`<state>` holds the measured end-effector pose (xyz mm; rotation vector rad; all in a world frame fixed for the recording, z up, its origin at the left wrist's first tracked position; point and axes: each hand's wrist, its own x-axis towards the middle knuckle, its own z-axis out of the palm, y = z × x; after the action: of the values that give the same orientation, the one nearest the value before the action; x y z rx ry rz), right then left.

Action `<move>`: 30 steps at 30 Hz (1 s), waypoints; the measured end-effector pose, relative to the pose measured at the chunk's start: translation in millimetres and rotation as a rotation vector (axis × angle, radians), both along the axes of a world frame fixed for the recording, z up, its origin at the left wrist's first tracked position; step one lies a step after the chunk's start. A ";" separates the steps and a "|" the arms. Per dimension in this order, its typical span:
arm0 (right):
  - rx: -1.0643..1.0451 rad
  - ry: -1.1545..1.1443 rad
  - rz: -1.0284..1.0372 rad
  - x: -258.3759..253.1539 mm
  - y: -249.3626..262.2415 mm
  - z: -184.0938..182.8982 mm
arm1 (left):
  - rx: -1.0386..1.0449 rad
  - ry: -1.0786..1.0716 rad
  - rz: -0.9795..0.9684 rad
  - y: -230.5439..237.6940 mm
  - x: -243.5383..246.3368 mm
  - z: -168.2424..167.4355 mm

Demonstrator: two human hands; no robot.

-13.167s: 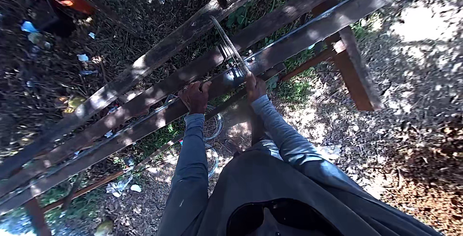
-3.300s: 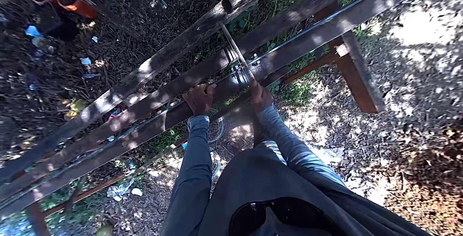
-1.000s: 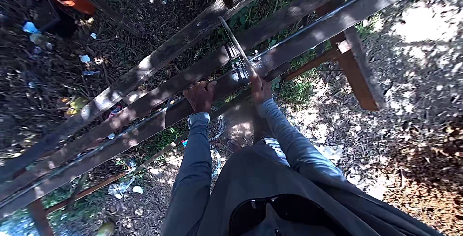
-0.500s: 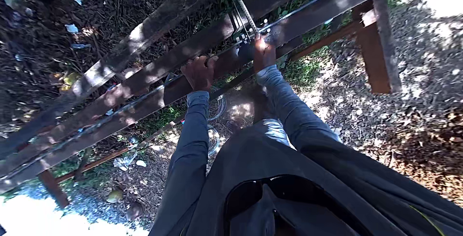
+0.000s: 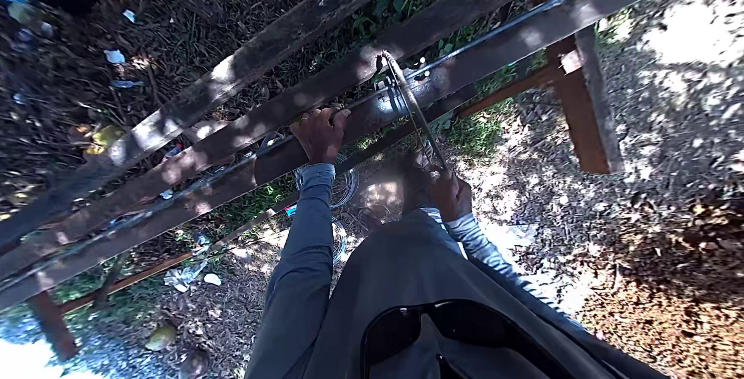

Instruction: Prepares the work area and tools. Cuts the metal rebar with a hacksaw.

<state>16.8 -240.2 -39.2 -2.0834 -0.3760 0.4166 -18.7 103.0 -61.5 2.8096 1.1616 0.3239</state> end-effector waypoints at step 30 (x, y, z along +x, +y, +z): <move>-0.084 -0.038 0.024 70.4 106.0 22.4 | -0.018 0.003 0.008 -3.1 2.6 8.3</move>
<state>87.1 -134.2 -16.9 -2.1733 -0.4128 0.4137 -16.0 99.9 -53.1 2.7919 1.1709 0.3091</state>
